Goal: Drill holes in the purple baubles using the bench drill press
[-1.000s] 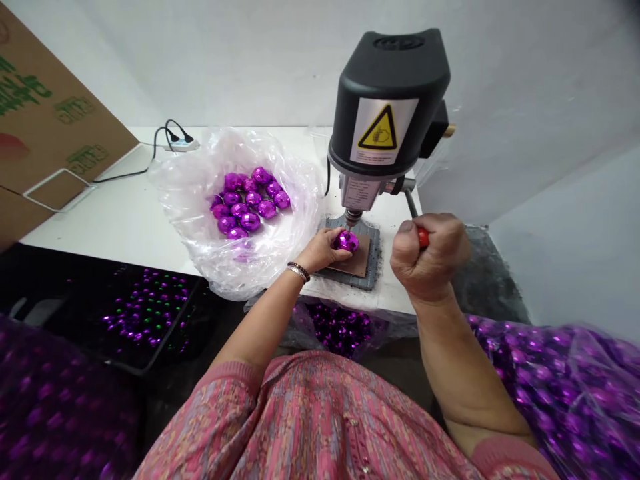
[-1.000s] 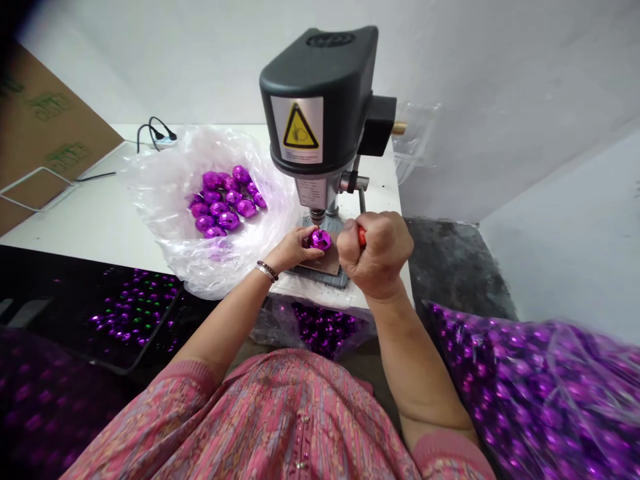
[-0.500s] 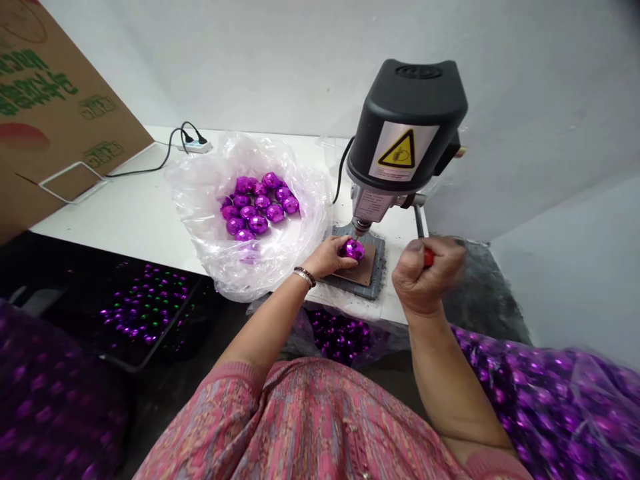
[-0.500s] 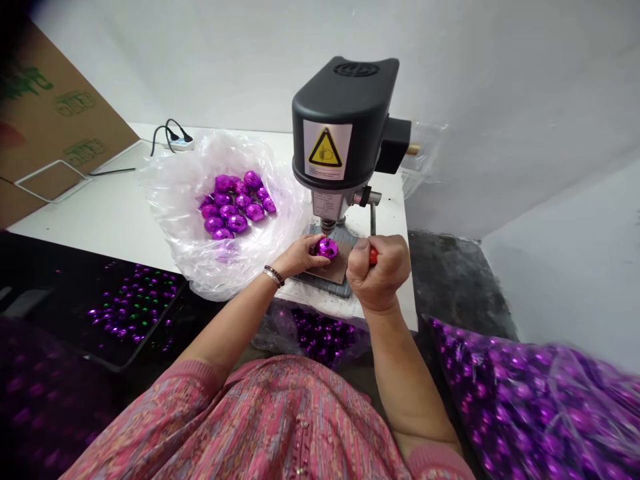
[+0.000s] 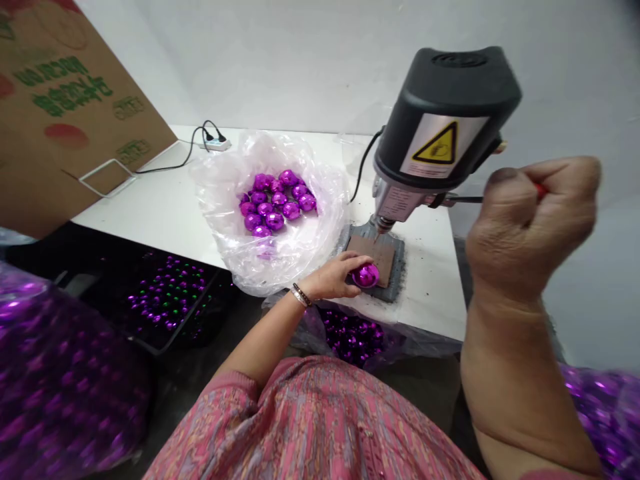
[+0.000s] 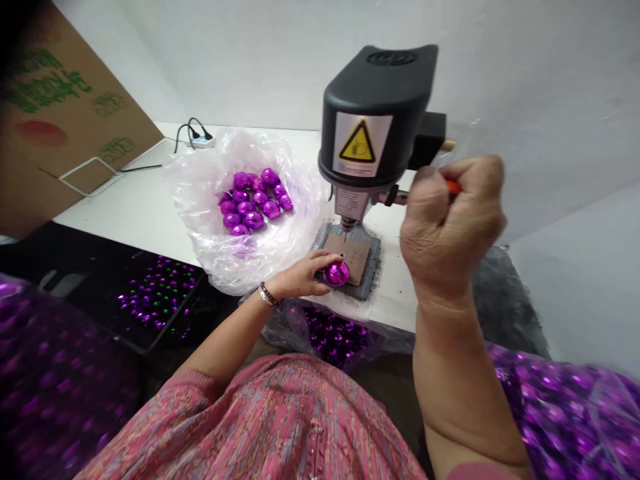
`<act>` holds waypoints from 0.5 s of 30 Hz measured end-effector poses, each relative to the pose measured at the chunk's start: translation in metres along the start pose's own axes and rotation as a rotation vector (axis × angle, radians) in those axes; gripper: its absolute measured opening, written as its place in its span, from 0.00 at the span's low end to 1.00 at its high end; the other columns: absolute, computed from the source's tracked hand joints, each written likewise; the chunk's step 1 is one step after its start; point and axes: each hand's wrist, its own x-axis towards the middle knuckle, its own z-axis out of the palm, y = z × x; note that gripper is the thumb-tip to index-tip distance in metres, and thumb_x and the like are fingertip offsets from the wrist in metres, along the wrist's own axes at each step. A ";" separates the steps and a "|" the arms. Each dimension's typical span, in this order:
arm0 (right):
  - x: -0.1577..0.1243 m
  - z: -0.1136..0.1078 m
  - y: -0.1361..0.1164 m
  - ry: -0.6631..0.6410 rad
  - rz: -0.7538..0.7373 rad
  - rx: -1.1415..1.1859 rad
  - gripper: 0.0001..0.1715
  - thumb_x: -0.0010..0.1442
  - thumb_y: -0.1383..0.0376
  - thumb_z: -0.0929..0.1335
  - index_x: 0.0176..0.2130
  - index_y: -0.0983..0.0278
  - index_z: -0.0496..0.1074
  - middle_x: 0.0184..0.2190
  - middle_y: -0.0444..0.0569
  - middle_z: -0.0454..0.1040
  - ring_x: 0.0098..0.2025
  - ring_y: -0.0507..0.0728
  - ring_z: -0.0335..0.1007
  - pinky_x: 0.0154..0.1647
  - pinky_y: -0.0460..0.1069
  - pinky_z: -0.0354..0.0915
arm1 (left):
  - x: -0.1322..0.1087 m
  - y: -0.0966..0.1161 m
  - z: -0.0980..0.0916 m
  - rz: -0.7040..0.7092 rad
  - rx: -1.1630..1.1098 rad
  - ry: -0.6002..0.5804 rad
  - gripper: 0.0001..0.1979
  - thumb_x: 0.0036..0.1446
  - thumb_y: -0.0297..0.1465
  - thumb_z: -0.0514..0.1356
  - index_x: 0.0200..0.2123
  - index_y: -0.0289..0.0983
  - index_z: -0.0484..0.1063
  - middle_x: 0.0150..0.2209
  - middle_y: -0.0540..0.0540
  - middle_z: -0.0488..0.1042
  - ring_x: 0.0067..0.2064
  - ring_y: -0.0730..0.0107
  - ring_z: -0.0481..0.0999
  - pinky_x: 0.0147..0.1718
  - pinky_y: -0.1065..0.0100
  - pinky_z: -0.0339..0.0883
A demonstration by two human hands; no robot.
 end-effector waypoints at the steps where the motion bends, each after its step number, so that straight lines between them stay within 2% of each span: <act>1: -0.001 0.000 0.000 0.008 -0.001 -0.001 0.16 0.64 0.58 0.62 0.30 0.67 0.64 0.25 0.41 0.60 0.28 0.44 0.54 0.33 0.47 0.51 | -0.008 0.001 -0.007 0.015 -0.019 -0.010 0.36 0.44 0.25 0.67 0.60 0.39 0.69 0.59 0.39 0.69 0.53 0.61 0.74 0.56 0.61 0.68; 2: -0.003 0.000 0.000 0.011 -0.001 0.000 0.15 0.64 0.59 0.63 0.29 0.67 0.63 0.25 0.41 0.60 0.27 0.44 0.53 0.33 0.47 0.50 | -0.015 0.000 -0.016 0.009 -0.034 0.010 0.34 0.47 0.27 0.66 0.61 0.41 0.68 0.59 0.39 0.69 0.50 0.64 0.76 0.52 0.62 0.71; 4: -0.005 0.000 0.001 0.007 0.008 0.007 0.14 0.63 0.61 0.63 0.29 0.66 0.62 0.25 0.41 0.60 0.28 0.44 0.53 0.34 0.49 0.50 | -0.024 -0.006 -0.043 -0.068 0.007 0.159 0.28 0.55 0.28 0.61 0.60 0.42 0.68 0.56 0.41 0.73 0.45 0.68 0.77 0.47 0.63 0.72; 7: -0.006 0.001 0.003 0.011 0.001 0.019 0.13 0.62 0.61 0.62 0.29 0.66 0.62 0.25 0.41 0.60 0.28 0.44 0.54 0.34 0.49 0.50 | -0.034 -0.025 -0.092 -0.325 0.338 0.471 0.20 0.59 0.24 0.54 0.52 0.38 0.74 0.47 0.40 0.78 0.47 0.62 0.77 0.50 0.60 0.69; 8: -0.007 0.001 0.004 0.015 -0.012 0.022 0.12 0.62 0.61 0.63 0.29 0.66 0.62 0.26 0.42 0.61 0.28 0.45 0.54 0.34 0.49 0.51 | -0.037 -0.032 -0.107 -0.443 0.483 0.502 0.18 0.59 0.22 0.53 0.49 0.37 0.76 0.46 0.38 0.79 0.48 0.59 0.76 0.51 0.59 0.68; 9: -0.007 0.002 0.005 0.019 -0.025 0.023 0.12 0.62 0.61 0.63 0.30 0.66 0.62 0.26 0.42 0.61 0.28 0.45 0.55 0.34 0.48 0.51 | -0.042 -0.039 -0.120 -0.568 0.608 0.475 0.18 0.58 0.21 0.52 0.46 0.35 0.78 0.45 0.36 0.79 0.49 0.55 0.76 0.50 0.58 0.68; 11: -0.007 0.003 0.007 0.030 -0.048 0.018 0.12 0.62 0.61 0.63 0.30 0.67 0.63 0.26 0.42 0.63 0.28 0.45 0.56 0.33 0.47 0.52 | -0.054 -0.048 -0.136 -0.766 0.766 0.342 0.16 0.58 0.22 0.53 0.44 0.33 0.78 0.44 0.33 0.79 0.48 0.50 0.77 0.48 0.57 0.68; 13: -0.008 0.003 0.007 0.044 -0.057 0.009 0.12 0.62 0.60 0.63 0.31 0.66 0.64 0.26 0.42 0.63 0.28 0.44 0.56 0.32 0.47 0.52 | -0.067 -0.050 -0.141 -0.848 0.835 0.237 0.14 0.60 0.27 0.54 0.43 0.35 0.78 0.43 0.34 0.80 0.47 0.48 0.78 0.45 0.58 0.68; 15: -0.009 0.004 0.006 0.041 -0.043 0.004 0.13 0.63 0.60 0.63 0.31 0.66 0.64 0.26 0.42 0.63 0.28 0.45 0.56 0.32 0.47 0.53 | -0.077 -0.048 -0.138 -0.852 0.865 0.193 0.14 0.62 0.34 0.53 0.42 0.37 0.78 0.43 0.36 0.81 0.47 0.50 0.79 0.44 0.60 0.68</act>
